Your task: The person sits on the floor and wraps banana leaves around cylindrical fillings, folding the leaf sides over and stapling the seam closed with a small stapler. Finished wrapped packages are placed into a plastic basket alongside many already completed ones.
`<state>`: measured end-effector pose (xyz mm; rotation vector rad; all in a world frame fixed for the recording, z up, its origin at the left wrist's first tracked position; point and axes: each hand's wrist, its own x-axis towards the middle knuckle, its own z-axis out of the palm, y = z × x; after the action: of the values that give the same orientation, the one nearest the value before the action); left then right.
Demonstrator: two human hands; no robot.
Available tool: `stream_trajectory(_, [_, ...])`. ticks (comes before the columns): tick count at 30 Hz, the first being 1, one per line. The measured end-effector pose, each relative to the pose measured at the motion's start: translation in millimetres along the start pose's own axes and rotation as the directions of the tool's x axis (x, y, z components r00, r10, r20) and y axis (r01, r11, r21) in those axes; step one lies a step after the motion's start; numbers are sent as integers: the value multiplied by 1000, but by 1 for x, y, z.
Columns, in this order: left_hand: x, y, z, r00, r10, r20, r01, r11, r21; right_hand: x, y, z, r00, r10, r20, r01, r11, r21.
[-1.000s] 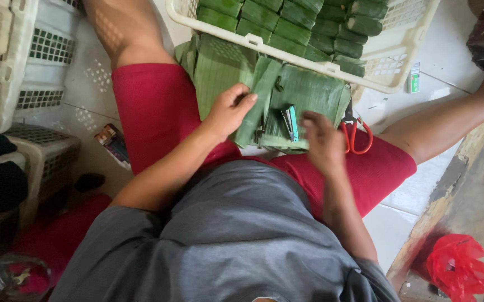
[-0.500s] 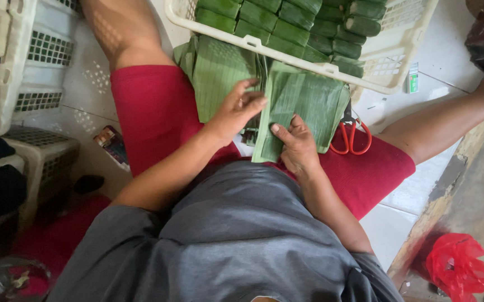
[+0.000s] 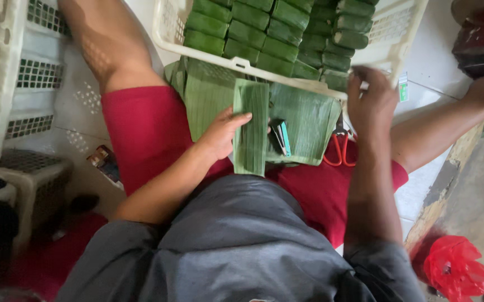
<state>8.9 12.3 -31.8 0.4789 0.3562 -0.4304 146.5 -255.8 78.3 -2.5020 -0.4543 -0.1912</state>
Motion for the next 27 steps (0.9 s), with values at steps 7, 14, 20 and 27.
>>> stream_trajectory(7, [2,-2,1,997,-8,80,6,999,34,99,18,37,932,-20,361,225,816,-533])
stream_trajectory(14, [8,-12,-3,994,-49,-99,63,987,145,121,10,50,893,103,439,270,657,-704])
stream_trajectory(20, [12,-14,-3,997,16,-78,-5,990,139,116,1,47,860,200,470,257,627,-736])
stream_trajectory(27, [8,-11,0,965,223,-137,-175,940,294,77,0,22,949,-89,302,175,946,-272])
